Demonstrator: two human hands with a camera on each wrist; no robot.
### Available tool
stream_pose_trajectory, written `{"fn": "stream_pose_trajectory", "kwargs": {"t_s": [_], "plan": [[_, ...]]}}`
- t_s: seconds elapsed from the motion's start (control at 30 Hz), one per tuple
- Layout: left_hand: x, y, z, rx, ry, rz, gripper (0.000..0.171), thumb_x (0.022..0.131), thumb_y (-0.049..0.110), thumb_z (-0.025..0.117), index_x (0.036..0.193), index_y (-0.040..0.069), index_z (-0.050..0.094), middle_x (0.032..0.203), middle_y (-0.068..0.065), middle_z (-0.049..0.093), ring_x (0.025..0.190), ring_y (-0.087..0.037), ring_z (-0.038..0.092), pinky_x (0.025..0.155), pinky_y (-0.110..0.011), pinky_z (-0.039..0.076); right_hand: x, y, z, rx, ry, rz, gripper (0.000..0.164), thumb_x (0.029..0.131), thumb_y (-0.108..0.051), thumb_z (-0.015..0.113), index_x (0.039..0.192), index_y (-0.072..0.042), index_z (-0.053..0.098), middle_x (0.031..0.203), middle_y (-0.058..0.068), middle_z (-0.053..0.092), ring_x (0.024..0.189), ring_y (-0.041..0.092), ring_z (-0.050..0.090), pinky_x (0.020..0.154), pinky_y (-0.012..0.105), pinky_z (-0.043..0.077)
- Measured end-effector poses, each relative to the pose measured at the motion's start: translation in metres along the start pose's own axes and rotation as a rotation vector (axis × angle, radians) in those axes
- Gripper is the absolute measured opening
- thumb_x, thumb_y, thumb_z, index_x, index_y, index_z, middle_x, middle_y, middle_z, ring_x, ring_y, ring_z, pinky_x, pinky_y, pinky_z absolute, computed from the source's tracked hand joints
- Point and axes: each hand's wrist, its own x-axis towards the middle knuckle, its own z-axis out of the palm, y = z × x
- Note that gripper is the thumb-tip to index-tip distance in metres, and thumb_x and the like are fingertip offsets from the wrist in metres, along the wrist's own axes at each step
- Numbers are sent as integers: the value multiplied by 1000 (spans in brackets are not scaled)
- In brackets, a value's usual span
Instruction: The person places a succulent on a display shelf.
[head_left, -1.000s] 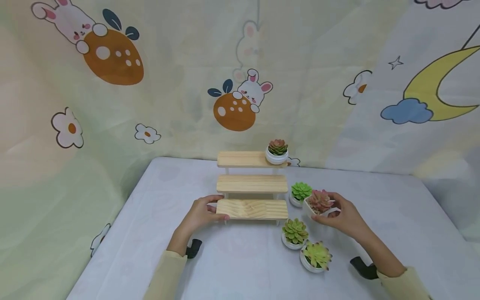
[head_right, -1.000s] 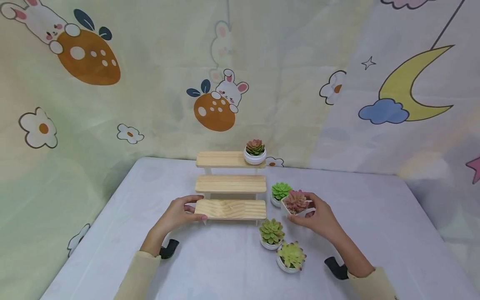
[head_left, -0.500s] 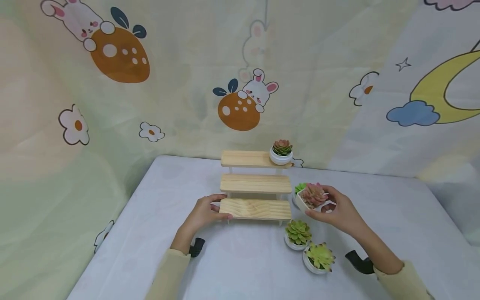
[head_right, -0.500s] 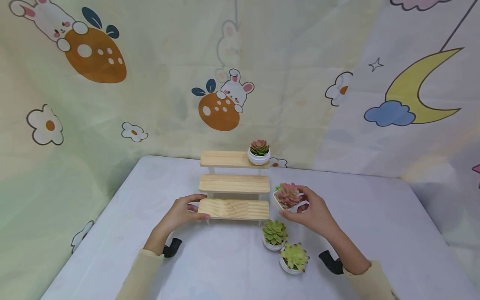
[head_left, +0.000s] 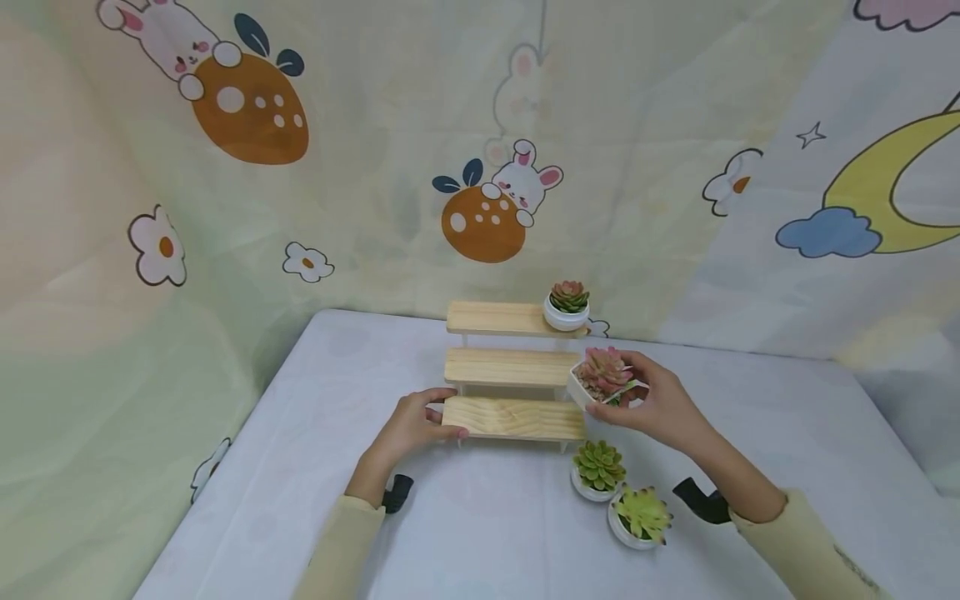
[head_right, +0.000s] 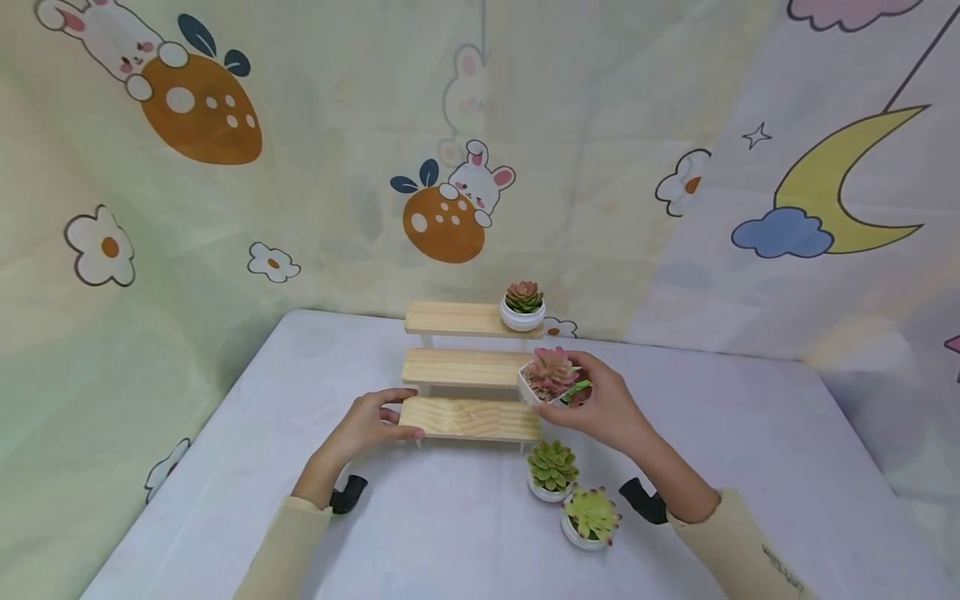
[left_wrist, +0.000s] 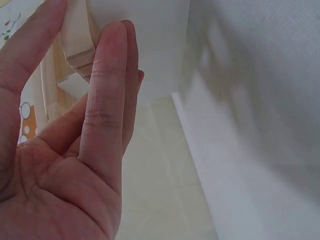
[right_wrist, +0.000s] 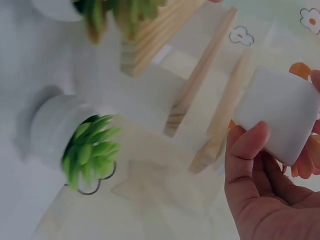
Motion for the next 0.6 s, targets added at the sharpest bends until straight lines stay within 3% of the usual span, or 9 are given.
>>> {"fn": "stream_pose_trajectory", "kwargs": {"t_s": [0.13, 0.37, 0.6], "plan": [[-1, 1, 0, 7, -5, -7, 69, 70, 17, 90, 129, -3, 59, 99, -13, 70, 77, -15, 66, 62, -27, 52, 8, -14, 8, 29, 1, -6, 67, 77, -15, 82, 133, 5, 50, 107, 16, 62, 85, 28, 61, 64, 27, 53], [-1, 1, 0, 14, -6, -11, 69, 70, 17, 90, 129, -2, 59, 97, -12, 70, 77, -15, 67, 62, -27, 52, 27, -39, 25, 49, -3, -49, 70, 75, -15, 85, 133, 4, 51, 109, 16, 62, 77, 20, 60, 64, 25, 52], [0, 1, 1, 15, -6, -14, 69, 70, 17, 89, 130, -2, 59, 98, -11, 71, 77, -15, 67, 63, -28, 52, 44, -56, 42, 94, -21, -71, 72, 76, -17, 84, 137, 0, 49, 112, 14, 60, 86, 24, 61, 69, 25, 52]]}}
